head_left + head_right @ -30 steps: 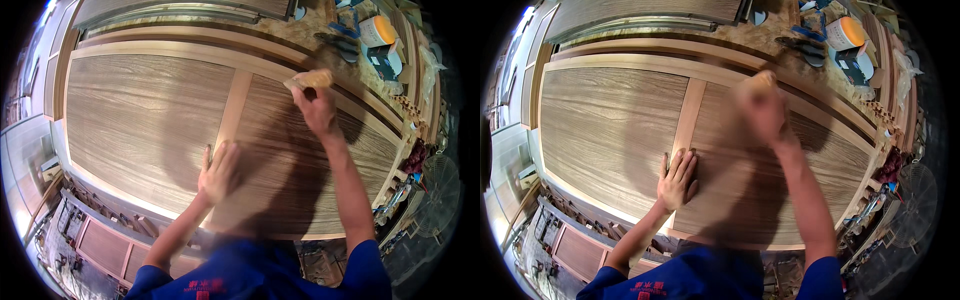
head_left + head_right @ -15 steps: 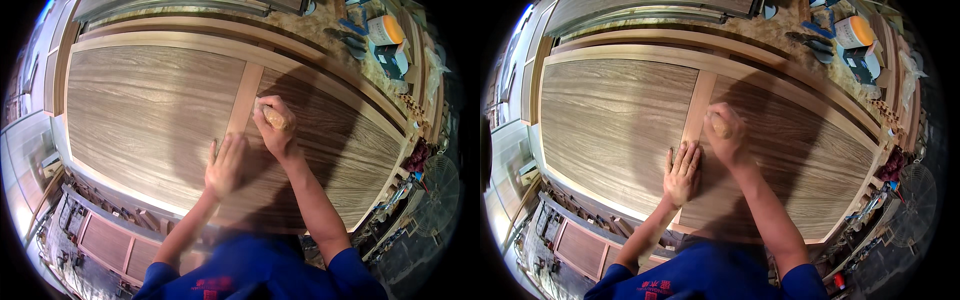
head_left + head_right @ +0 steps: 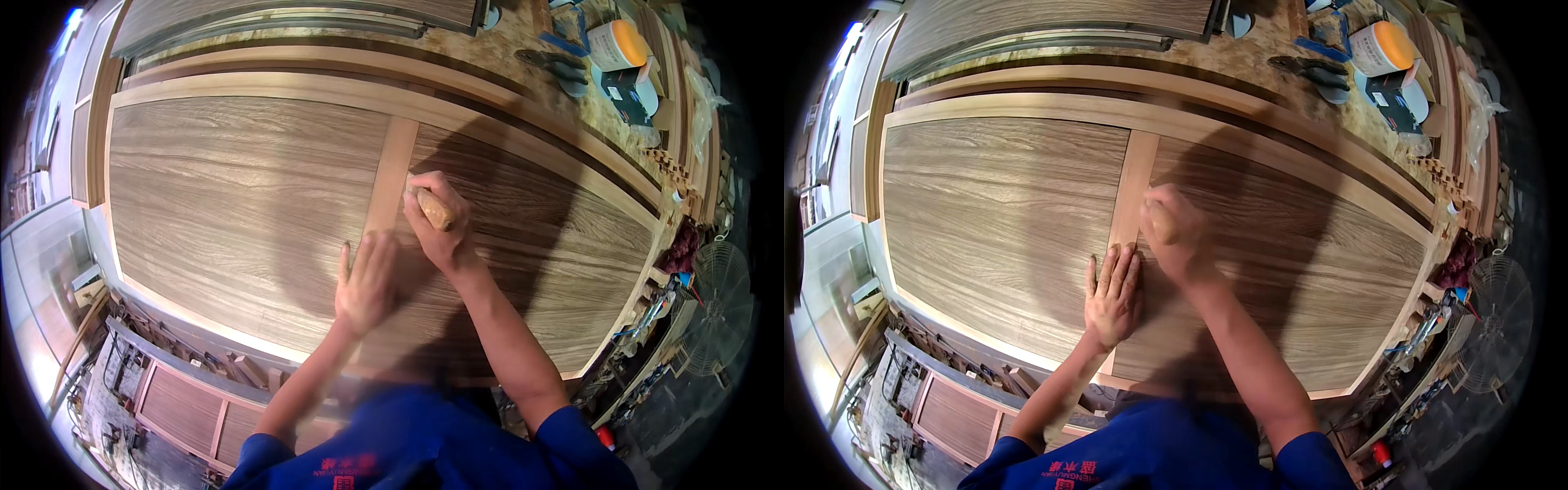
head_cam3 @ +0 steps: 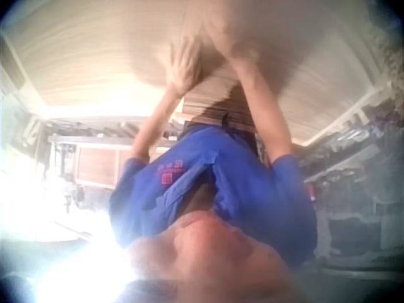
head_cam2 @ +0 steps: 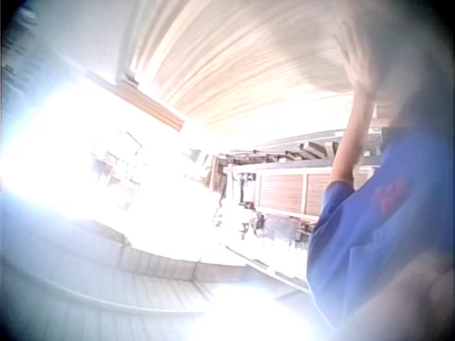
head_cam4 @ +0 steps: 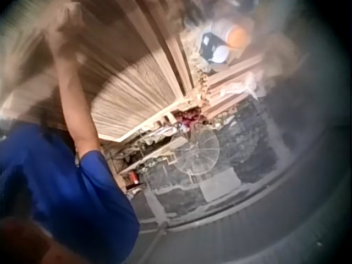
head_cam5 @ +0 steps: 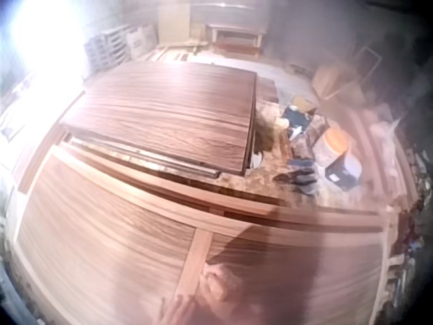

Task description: The person wipes a large wooden door panel with a cloth, then uses a handheld orbital sander to smooth the surface. They flip the panel over and continue sanding the other side. Finally, they use a pneumatic nail gun to attach wooden trim pieces to the door frame.

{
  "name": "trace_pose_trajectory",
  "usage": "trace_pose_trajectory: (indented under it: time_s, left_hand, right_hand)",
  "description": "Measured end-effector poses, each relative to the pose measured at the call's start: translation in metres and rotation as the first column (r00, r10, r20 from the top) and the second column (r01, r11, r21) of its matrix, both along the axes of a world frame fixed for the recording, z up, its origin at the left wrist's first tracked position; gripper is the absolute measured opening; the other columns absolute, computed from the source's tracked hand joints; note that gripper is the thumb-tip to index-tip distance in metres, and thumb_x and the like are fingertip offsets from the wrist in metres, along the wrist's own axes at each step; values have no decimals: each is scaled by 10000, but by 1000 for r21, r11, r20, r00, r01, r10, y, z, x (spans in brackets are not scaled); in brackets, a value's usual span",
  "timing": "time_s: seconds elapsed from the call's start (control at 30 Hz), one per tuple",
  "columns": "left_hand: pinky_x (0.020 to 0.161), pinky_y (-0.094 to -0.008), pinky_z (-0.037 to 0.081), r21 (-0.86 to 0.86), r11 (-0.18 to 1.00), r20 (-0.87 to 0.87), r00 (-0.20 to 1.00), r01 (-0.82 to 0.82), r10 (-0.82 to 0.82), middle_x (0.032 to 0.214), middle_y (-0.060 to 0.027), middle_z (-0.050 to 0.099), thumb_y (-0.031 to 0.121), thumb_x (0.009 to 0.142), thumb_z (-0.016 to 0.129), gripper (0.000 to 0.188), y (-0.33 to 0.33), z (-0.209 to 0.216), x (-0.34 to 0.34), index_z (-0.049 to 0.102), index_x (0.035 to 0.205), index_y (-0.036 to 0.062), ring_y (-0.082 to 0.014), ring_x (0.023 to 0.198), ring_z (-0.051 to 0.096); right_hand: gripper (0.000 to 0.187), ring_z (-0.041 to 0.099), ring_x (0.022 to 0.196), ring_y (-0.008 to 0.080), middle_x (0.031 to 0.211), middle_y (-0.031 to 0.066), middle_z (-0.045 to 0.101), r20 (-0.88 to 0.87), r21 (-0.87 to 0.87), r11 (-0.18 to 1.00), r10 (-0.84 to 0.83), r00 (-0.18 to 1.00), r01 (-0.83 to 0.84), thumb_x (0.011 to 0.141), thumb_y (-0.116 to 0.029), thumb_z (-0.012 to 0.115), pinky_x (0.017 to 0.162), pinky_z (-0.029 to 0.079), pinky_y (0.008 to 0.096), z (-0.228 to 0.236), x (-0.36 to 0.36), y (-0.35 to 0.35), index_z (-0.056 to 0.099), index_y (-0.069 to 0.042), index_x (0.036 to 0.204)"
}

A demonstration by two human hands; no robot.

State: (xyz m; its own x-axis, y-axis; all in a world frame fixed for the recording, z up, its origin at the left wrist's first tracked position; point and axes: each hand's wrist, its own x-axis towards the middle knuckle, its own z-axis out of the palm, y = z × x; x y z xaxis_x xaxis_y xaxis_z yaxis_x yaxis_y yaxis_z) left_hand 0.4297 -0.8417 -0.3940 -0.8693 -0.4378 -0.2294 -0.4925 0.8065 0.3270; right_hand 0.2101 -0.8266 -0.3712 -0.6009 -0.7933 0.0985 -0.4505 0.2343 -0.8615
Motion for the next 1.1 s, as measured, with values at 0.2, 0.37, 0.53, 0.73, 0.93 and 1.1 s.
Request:
trace_pose_trajectory:
  time_s: [0.2,0.37,0.53,0.73,0.93,1.1]
  left_hand:
    - [1322,-616,157,1,1000,-5,1000,5,-5,1769,-96,324,242,938,649,773,-1,-3,1,410,1651,67,-321,1642,278]
    - [1326,-603,157,35,999,-22,1000,-17,18,1767,-96,329,234,923,662,780,-1,4,1,421,1646,64,-315,1639,288]
    - [1327,-580,165,-14,1000,-90,996,-24,22,1757,-88,352,209,918,660,777,2,1,-3,427,1648,84,-312,1631,306]
    - [1314,-572,215,28,997,-150,986,-73,77,1724,-89,406,211,1002,571,638,0,17,-1,474,1624,109,-318,1601,361]
    - [1325,-531,234,-141,988,-281,959,-66,25,1711,-40,432,285,1047,572,587,0,8,3,489,1617,167,-262,1577,400]
    - [1332,-514,227,-196,974,-384,923,-109,26,1718,-11,419,313,1089,550,559,6,-22,15,470,1625,175,-229,1588,374]
  right_hand:
    - [121,733,843,300,1014,121,701,-126,-74,997,-28,992,19,939,-2,725,705,583,408,2,0,-1,689,-16,1054]
    - [131,717,870,325,997,140,706,-296,-84,993,50,954,-78,969,-45,704,752,589,438,22,-77,-4,714,-4,1094]
    - [112,741,870,295,972,158,753,-40,152,958,252,967,-244,964,-116,740,766,584,411,33,-146,-10,766,-46,1047]
    - [308,765,932,379,986,225,775,-217,364,902,323,921,-231,939,-300,796,802,599,439,3,-165,-25,761,-7,1026]
    - [459,759,875,207,984,85,809,-335,509,824,455,825,-248,984,-468,777,823,587,338,-10,-223,-25,791,-25,1103]
    - [509,741,930,129,1038,60,787,-67,448,820,428,901,-356,986,-478,791,846,582,291,-26,-232,-37,773,-3,1166]
